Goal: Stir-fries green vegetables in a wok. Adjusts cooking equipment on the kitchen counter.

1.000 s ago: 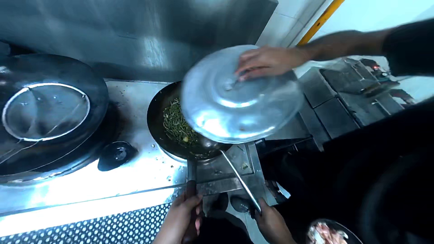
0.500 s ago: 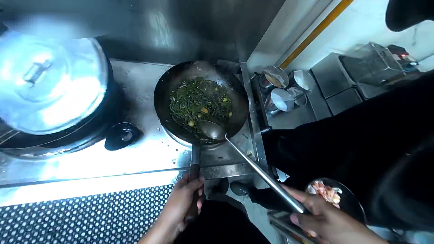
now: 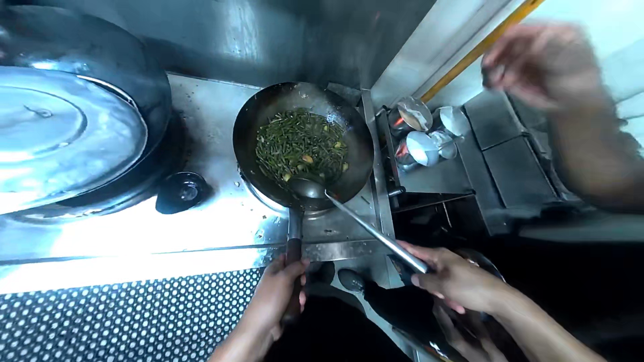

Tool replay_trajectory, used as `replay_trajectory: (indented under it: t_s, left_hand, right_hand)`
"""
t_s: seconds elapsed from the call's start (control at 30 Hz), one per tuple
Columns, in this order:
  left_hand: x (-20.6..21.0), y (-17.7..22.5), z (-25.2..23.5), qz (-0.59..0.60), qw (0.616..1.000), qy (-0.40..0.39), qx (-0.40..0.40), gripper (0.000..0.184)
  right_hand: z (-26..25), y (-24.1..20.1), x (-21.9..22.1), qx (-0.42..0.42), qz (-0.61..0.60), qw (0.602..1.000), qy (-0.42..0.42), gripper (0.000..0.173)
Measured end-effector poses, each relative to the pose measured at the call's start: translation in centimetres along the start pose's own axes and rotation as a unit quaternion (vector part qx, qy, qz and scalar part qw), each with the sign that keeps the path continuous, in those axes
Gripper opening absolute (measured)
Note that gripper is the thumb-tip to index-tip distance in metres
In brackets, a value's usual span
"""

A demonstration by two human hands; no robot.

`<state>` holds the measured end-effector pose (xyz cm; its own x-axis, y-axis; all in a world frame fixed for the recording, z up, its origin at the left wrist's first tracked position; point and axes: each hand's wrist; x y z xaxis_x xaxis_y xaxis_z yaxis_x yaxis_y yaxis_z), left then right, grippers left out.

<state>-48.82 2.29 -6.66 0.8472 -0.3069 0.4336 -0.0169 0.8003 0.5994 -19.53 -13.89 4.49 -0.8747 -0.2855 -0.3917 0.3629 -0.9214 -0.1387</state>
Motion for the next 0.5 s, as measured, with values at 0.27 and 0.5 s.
replay_trajectory:
  t_s: [0.27, 0.5]
  left_hand:
    - [-0.6, 1.4, 0.9, -0.009, 1.000, 0.007, 0.001, 0.022]
    - [-1.9, 1.7, 0.2, -0.015, 1.000, 0.001, -0.003, 0.023]
  right_hand:
    - [0.9, 0.4, 1.4, -0.037, -0.038, 0.998, -0.027, 0.073]
    - [-1.6, -0.7, 1.4, -0.043, -0.057, 0.991, 0.112, 0.074]
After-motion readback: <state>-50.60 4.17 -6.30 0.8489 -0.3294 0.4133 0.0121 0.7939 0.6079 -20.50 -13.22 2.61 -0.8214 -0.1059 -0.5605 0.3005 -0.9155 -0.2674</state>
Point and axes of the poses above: each hand's wrist, its own z-axis away from the middle knuckle, its own x-axis out of the palm, y = z × x, and after that the axes turned 13 degrees about x, right-handed
